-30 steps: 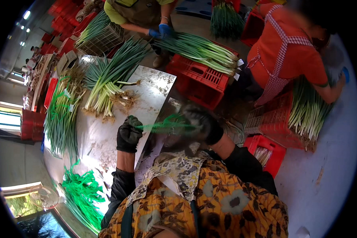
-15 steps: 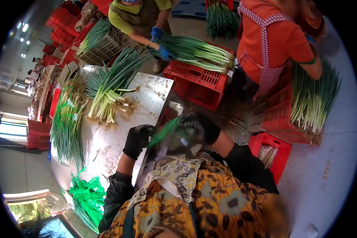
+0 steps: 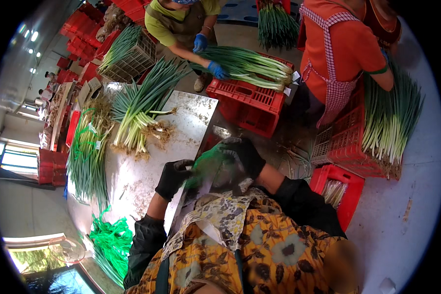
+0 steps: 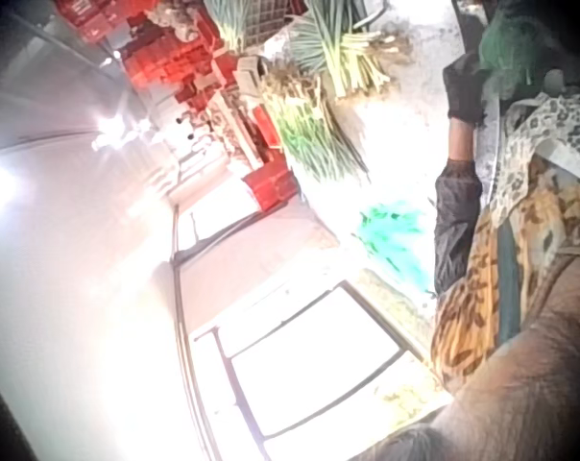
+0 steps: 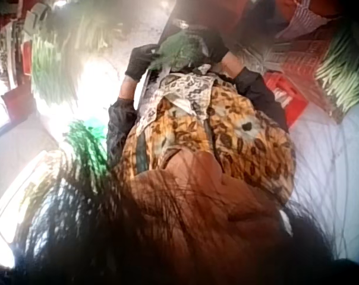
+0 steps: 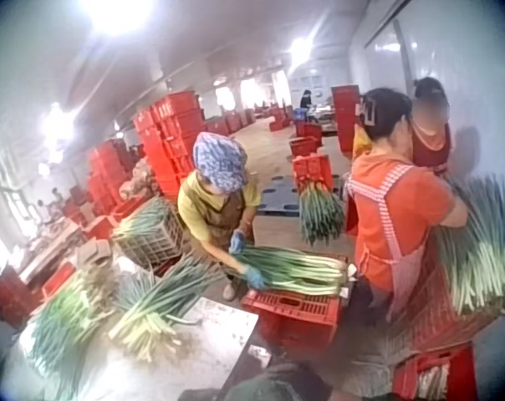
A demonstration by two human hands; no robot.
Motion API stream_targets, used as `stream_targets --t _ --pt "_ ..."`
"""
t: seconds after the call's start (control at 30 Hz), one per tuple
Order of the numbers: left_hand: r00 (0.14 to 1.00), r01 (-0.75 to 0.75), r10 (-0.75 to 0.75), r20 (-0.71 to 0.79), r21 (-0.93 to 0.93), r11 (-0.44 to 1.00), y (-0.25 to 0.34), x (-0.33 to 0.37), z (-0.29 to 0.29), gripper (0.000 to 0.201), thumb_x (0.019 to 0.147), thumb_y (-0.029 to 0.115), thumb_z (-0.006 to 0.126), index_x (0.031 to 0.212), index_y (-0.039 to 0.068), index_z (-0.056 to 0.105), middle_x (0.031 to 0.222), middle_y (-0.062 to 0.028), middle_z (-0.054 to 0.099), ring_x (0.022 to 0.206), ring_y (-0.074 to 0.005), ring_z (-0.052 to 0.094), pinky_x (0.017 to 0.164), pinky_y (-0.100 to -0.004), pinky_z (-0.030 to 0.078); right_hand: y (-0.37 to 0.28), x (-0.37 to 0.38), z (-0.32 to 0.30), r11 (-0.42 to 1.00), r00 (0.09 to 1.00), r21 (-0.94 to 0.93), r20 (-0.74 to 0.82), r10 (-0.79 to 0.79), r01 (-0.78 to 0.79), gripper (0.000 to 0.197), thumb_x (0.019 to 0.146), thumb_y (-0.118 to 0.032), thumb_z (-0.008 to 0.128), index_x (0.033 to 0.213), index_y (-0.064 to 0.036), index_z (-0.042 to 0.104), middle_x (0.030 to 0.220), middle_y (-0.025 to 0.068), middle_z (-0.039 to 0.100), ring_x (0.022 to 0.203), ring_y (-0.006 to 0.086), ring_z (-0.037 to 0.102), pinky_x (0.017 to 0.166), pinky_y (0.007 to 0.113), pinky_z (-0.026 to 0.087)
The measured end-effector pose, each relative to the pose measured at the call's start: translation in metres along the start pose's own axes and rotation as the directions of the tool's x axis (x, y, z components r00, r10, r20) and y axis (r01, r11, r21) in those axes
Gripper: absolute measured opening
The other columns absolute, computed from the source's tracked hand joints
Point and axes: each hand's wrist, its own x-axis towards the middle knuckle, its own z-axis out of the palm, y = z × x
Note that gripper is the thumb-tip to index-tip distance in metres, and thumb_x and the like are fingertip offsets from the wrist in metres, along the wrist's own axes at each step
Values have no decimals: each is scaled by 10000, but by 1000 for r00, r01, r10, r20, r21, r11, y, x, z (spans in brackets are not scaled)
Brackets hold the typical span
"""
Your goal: The person organizes bundles of green onions on a metal table, secures them with green plastic ties, and places the finished bundles into red plastic crates.
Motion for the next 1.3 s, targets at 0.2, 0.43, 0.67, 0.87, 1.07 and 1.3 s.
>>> stream_targets --t 0.2,0.43,0.67,0.87,1.07,1.3 --pt "999 36 -49 1 -682 730 -44 9 -11 154 925 116 471 831 46 570 679 15 484 555 -99 470 524 -232 410 -56 19 -17 759 807 364 482 343 -539 200 794 -95 641 968 4 642 865 168 648 730 235 642 653 323 505" --pt "982 160 -8 191 -799 580 16 -16 -13 206 839 102 597 673 69 480 705 -41 508 589 -125 485 485 -267 385 42 -14 18 900 993 -422 2 121 -109 114 825 -103 592 906 -32 628 825 133 609 698 235 622 703 379 501" --pt "845 -266 156 -512 -149 952 -40 4 -6 135 878 55 549 744 47 557 722 -34 579 528 -96 500 423 -248 376 -48 1 -15 898 956 377 262 133 -229 170 789 -129 634 920 -21 621 819 158 625 723 285 628 696 386 503" --pt "968 203 182 171 -963 -176 -6 -3 -25 113 910 74 490 971 34 576 795 -16 585 587 -74 516 465 -222 389 24 -8 0 897 908 -143 -83 410 -418 285 751 -198 689 976 -33 635 820 164 644 736 311 631 721 377 504" --pt "957 176 -183 -224 -51 983 -6 -11 -19 146 829 51 591 965 62 641 735 -43 621 619 -165 580 575 -264 465 -14 18 -35 976 993 201 62 -102 87 294 782 -196 674 1019 -28 634 835 153 655 759 293 641 723 339 506" --pt "938 -10 -308 -162 -897 442 17 -8 -19 374 868 55 478 1230 -37 468 679 -6 487 504 -101 453 470 -237 396 3 -2 0 879 860 -14 200 470 -477 280 768 -182 678 998 -23 655 894 167 670 812 299 652 733 344 514"
